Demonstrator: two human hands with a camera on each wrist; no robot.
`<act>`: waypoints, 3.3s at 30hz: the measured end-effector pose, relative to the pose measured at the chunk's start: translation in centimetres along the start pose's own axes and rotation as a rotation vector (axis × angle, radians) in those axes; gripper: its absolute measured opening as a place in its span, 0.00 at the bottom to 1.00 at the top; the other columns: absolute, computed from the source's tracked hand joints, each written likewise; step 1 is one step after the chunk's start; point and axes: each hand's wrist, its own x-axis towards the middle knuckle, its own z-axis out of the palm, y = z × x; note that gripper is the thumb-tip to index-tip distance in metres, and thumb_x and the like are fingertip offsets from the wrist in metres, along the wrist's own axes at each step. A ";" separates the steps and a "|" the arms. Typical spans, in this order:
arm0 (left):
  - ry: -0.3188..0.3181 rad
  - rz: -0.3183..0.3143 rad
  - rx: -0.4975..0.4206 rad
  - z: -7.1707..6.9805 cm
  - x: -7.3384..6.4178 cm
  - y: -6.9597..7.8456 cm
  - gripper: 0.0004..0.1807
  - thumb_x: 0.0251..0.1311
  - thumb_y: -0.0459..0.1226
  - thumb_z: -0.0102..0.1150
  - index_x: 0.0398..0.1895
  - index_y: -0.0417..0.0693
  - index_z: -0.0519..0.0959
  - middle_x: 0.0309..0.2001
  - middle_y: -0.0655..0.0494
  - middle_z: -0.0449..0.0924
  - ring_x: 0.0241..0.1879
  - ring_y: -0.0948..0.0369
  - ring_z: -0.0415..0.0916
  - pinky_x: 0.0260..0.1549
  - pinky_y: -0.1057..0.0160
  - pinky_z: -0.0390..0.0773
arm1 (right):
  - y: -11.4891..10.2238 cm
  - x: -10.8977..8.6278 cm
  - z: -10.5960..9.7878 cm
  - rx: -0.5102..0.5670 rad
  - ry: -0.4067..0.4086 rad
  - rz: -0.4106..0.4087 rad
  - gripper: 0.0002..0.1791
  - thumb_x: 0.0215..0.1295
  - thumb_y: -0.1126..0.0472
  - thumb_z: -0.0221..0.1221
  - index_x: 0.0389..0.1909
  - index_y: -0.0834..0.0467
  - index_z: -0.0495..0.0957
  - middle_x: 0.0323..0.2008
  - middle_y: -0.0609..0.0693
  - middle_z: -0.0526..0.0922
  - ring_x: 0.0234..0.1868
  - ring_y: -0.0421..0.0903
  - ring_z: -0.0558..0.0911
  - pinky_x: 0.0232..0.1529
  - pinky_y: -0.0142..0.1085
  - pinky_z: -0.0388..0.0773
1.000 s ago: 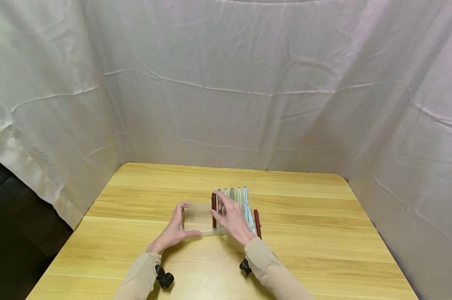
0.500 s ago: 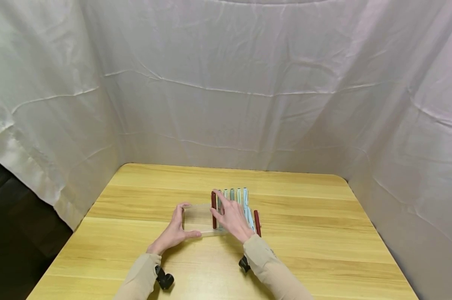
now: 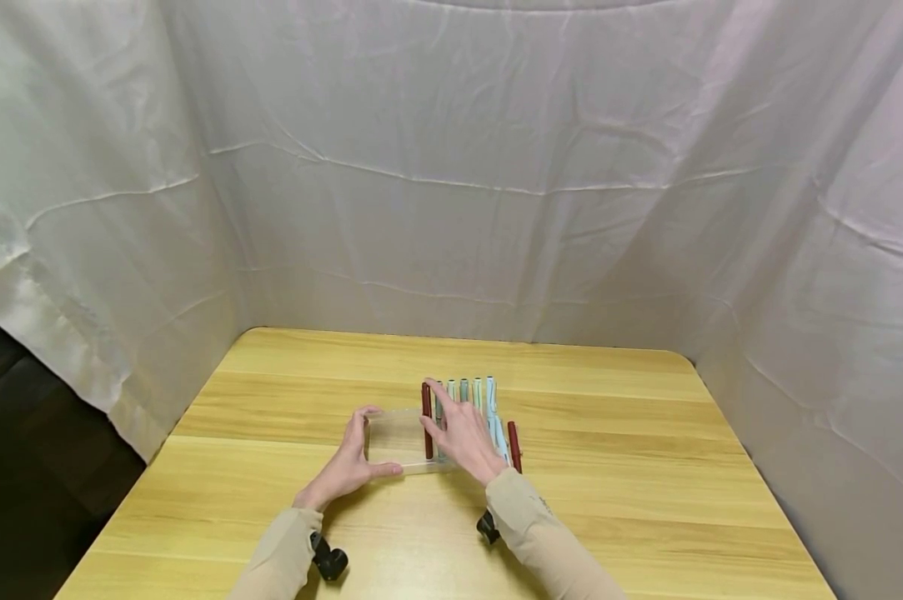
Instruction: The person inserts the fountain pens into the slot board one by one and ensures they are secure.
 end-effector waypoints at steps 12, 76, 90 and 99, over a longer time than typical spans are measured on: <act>0.007 0.016 -0.012 0.0 0.0 0.0 0.55 0.42 0.39 0.82 0.70 0.42 0.54 0.71 0.37 0.54 0.75 0.37 0.50 0.76 0.31 0.46 | 0.0 -0.1 -0.2 0.016 -0.020 0.008 0.37 0.70 0.52 0.62 0.77 0.52 0.60 0.09 0.38 0.64 0.09 0.32 0.58 0.11 0.22 0.55; -0.010 -0.033 0.020 0.0 -0.1 -0.1 0.57 0.42 0.42 0.81 0.72 0.44 0.52 0.74 0.37 0.51 0.78 0.37 0.44 0.77 0.32 0.43 | 13.9 -7.1 -6.0 0.369 -0.023 0.498 0.30 0.65 0.64 0.64 0.68 0.64 0.69 0.35 0.56 0.83 0.31 0.39 0.76 0.33 0.28 0.75; -0.003 -0.016 0.024 0.1 -0.1 0.0 0.57 0.42 0.42 0.81 0.71 0.42 0.52 0.73 0.37 0.52 0.77 0.37 0.46 0.77 0.33 0.45 | 13.4 -6.8 -5.6 0.326 -0.051 0.516 0.28 0.67 0.58 0.65 0.64 0.65 0.72 0.29 0.52 0.78 0.28 0.40 0.72 0.29 0.28 0.70; 0.001 -0.016 0.017 0.1 -0.1 0.1 0.57 0.41 0.41 0.81 0.71 0.41 0.52 0.72 0.37 0.52 0.77 0.37 0.46 0.77 0.33 0.45 | 13.3 -6.8 -5.7 0.328 -0.053 0.502 0.31 0.63 0.58 0.68 0.64 0.66 0.73 0.28 0.52 0.81 0.26 0.39 0.73 0.27 0.28 0.70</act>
